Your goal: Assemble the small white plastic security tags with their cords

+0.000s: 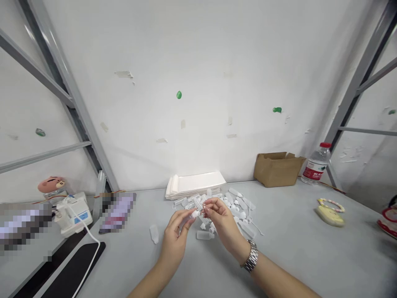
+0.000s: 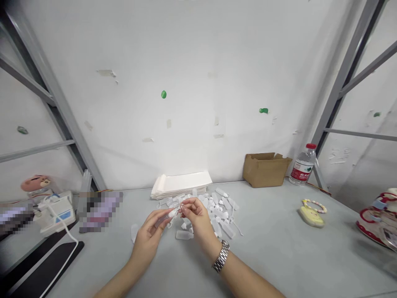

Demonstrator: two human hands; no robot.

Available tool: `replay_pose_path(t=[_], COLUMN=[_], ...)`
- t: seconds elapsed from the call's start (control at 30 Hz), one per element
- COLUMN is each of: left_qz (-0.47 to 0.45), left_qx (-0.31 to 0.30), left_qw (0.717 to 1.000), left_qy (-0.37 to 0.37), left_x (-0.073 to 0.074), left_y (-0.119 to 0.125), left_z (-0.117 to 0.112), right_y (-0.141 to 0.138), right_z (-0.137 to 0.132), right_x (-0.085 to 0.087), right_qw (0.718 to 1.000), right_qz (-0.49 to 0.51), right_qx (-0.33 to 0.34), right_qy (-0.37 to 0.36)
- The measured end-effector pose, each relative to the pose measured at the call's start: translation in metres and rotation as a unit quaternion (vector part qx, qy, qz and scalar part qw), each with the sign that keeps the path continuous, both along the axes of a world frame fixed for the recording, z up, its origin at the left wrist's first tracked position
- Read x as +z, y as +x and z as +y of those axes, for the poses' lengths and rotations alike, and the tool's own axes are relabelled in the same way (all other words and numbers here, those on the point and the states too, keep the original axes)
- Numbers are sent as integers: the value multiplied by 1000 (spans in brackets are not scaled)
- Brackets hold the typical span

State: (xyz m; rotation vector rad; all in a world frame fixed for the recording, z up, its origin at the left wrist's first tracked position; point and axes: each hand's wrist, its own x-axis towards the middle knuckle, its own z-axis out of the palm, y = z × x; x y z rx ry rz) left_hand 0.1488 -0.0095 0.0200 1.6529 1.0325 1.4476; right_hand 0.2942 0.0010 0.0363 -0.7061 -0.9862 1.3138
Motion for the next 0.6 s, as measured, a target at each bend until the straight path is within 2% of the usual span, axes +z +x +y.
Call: replay_pose_path(t=[0.23,0.6], left_qz=[7,30], left_qx=[-1,9], left_qw=[1000,999], left_qy=[8,7], left_x=[-3,0], left_y=[-1,-1], left_z=[2,1], right_y=[1,0], right_z=[2,0], right_x=[-2,-1], right_qw=[1000,1000], right_qz=[-2,-23], right_qx=[8,13], right_qy=[2,12])
